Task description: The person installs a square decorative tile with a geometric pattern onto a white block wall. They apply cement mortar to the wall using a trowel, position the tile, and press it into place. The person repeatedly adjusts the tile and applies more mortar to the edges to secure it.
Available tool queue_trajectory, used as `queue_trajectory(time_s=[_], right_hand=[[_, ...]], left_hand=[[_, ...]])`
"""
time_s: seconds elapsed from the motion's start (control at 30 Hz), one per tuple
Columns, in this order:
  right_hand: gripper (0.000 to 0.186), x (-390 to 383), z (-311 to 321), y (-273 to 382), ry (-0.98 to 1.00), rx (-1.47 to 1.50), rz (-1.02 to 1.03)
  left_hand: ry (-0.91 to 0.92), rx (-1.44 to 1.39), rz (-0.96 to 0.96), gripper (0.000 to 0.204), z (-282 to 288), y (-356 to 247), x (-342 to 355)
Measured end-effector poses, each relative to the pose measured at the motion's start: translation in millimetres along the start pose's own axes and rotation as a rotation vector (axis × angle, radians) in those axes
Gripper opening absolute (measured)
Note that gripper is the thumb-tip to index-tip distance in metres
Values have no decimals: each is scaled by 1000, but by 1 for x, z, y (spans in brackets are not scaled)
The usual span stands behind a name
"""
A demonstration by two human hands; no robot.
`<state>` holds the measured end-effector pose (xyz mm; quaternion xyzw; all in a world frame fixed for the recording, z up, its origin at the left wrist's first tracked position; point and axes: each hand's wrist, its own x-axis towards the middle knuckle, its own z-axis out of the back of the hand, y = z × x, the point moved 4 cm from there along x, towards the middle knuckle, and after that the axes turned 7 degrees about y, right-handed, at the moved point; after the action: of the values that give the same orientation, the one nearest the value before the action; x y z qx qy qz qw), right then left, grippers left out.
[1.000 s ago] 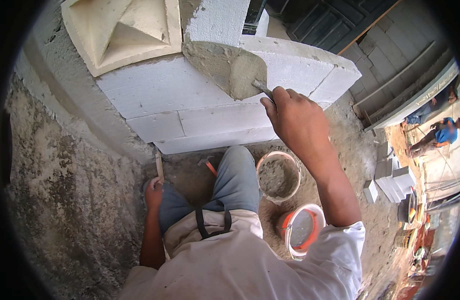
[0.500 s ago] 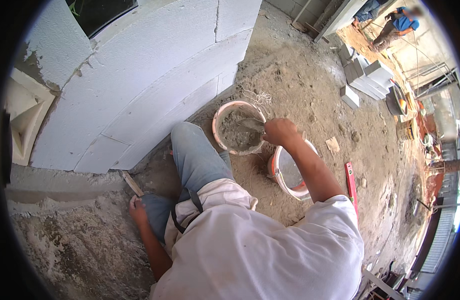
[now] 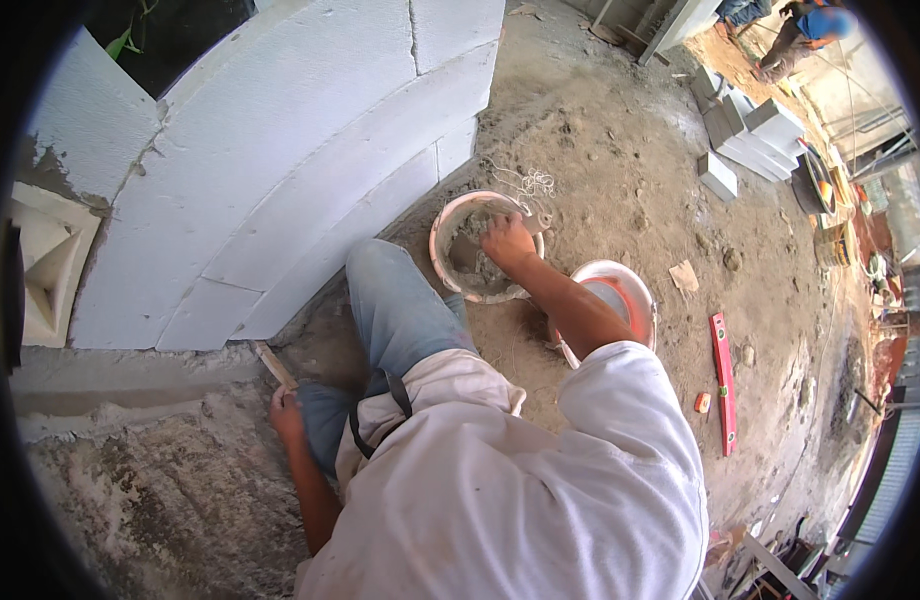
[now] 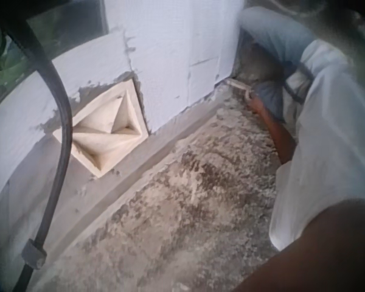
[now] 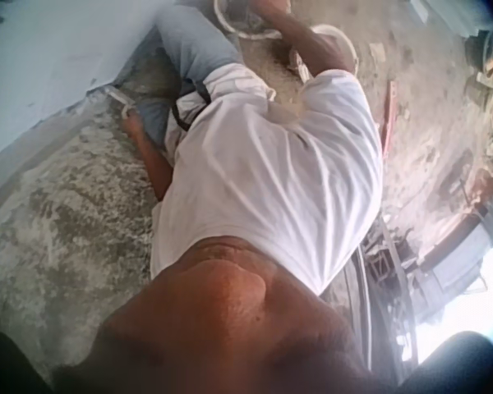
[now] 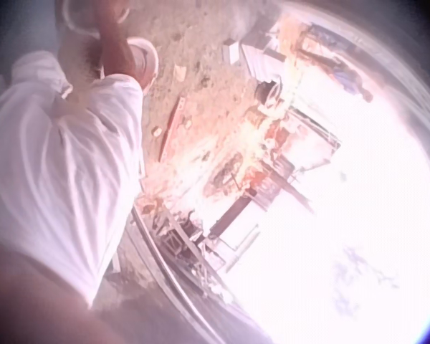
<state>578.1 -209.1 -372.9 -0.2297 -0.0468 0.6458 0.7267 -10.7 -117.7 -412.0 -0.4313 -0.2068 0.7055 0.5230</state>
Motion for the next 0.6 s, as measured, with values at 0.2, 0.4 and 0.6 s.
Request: queue_trajectory(time_s=[0.2, 0.4, 0.6], right_hand=[[19, -84, 1, -56, -180, 417, -310], [25, -90, 130, -40, -476, 898, -184], [22, -24, 300, 33, -473, 1309, 288]], left_hand=[[-12, 1, -1, 34, -5, 9, 4], [-51, 17, 40, 33, -5, 2, -11], [-108, 136, 45, 35, -9, 1, -9]])
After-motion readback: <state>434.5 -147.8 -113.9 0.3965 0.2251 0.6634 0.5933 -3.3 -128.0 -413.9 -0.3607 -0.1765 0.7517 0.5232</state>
